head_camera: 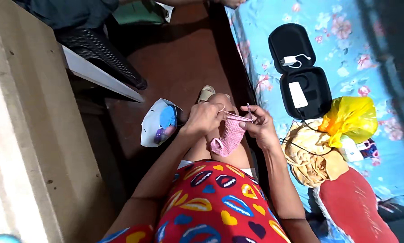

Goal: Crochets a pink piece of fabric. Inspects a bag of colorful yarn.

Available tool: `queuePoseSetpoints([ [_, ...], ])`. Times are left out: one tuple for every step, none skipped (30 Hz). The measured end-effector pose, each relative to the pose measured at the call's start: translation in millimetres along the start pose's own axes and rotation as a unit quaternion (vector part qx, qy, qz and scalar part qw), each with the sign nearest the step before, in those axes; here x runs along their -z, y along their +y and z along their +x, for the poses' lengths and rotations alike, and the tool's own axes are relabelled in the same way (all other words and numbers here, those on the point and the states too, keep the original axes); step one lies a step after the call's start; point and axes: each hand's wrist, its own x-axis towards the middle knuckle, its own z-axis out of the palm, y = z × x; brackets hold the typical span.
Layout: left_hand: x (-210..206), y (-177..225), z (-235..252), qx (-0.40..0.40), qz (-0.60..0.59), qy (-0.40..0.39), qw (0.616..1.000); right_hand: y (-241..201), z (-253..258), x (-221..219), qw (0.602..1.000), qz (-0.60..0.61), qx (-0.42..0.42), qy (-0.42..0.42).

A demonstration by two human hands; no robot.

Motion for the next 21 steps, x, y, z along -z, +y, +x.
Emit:
queuePoseSetpoints([
  [2.8, -1.6, 0.2, -0.008, -0.006, -0.017, 1.000, -0.1, -0.4, 1.2, 1.000, 0.012, 0.002, -0.005],
  [6.0, -5.6, 0.0, -0.025, -0.067, -0.019, 0.997, -0.1, -0.3, 1.9, 1.000, 0.024, 0.003, -0.010],
  [6.8, -11.1, -0.5, -0.053, -0.187, -0.006, 0.981, -0.4, -0.2, 2.4, 0.999, 0.035, 0.004, -0.015],
  [4.2, -15.7, -0.4, -0.090, -0.344, 0.001, 0.935, -0.9, -0.2, 2.3, 0.999, 0.046, 0.004, -0.019],
  [0.3, -18.1, 0.8, -0.127, -0.483, -0.008, 0.866, -1.4, -0.3, 1.4, 0.998, 0.059, 0.002, -0.023],
  [-3.2, -17.6, 1.9, -0.156, -0.563, -0.020, 0.811, -2.2, -0.7, -0.5, 0.997, 0.072, 0.001, -0.024],
  [-7.6, -14.8, 3.0, -0.171, -0.601, -0.026, 0.780, -3.7, -1.5, -3.3, 0.996, 0.081, 0.001, -0.023],
  [-12.5, -11.1, 4.1, -0.179, -0.609, -0.032, 0.772, -5.8, -2.5, -5.8, 0.996, 0.090, 0.001, -0.021],
  [-16.5, -5.8, 5.1, -0.180, -0.598, -0.037, 0.780, -8.2, -3.5, -7.6, 0.995, 0.099, 0.004, -0.017],
  [-19.1, 0.0, 5.6, -0.176, -0.583, -0.039, 0.792, -10.7, -4.8, -8.9, 0.995, 0.103, 0.007, -0.014],
  [-20.6, 5.5, 5.3, -0.168, -0.567, -0.036, 0.806, -13.2, -6.9, -9.9, 0.995, 0.102, 0.010, -0.011],
  [-21.9, 10.6, 4.3, -0.156, -0.558, -0.021, 0.815, -15.5, -9.5, -10.7, 0.995, 0.096, 0.010, -0.008],
  [-23.4, 15.1, 3.7, -0.140, -0.559, 0.005, 0.817, -18.0, -12.0, -11.5, 0.996, 0.083, 0.011, -0.004],
  [-24.1, 18.5, 3.6, -0.126, -0.568, 0.026, 0.813, -20.3, -13.8, -12.4, 0.998, 0.063, 0.012, 0.002],
  [-24.1, 21.4, 3.5, -0.109, -0.576, 0.038, 0.810, -22.2, -15.1, -12.5, 0.999, 0.035, 0.016, 0.011],
  [-23.4, 23.3, 3.4, -0.094, -0.582, 0.040, 0.807, -23.5, -15.8, -11.3, 1.000, 0.003, 0.023, 0.018],
  [-21.6, 25.2, 2.8, -0.080, -0.589, 0.032, 0.804, -24.6, -16.0, -9.1, 0.999, -0.026, 0.034, 0.024],
  [-19.7, 27.1, 2.0, -0.061, -0.599, 0.022, 0.798, -25.4, -15.8, -6.1, 0.997, -0.055, 0.046, 0.027],
  [-18.7, 28.9, 1.4, -0.042, -0.611, 0.016, 0.790, -25.8, -15.5, -2.7, 0.994, -0.083, 0.060, 0.025],
  [-19.2, 29.4, 1.0, -0.029, -0.621, 0.011, 0.783, -25.6, -15.2, 0.4, 0.992, -0.104, 0.075, 0.019],
  [-20.3, 29.3, 0.8, -0.019, -0.626, 0.010, 0.779, -24.9, -14.5, 3.0, 0.989, -0.117, 0.090, 0.013],
])
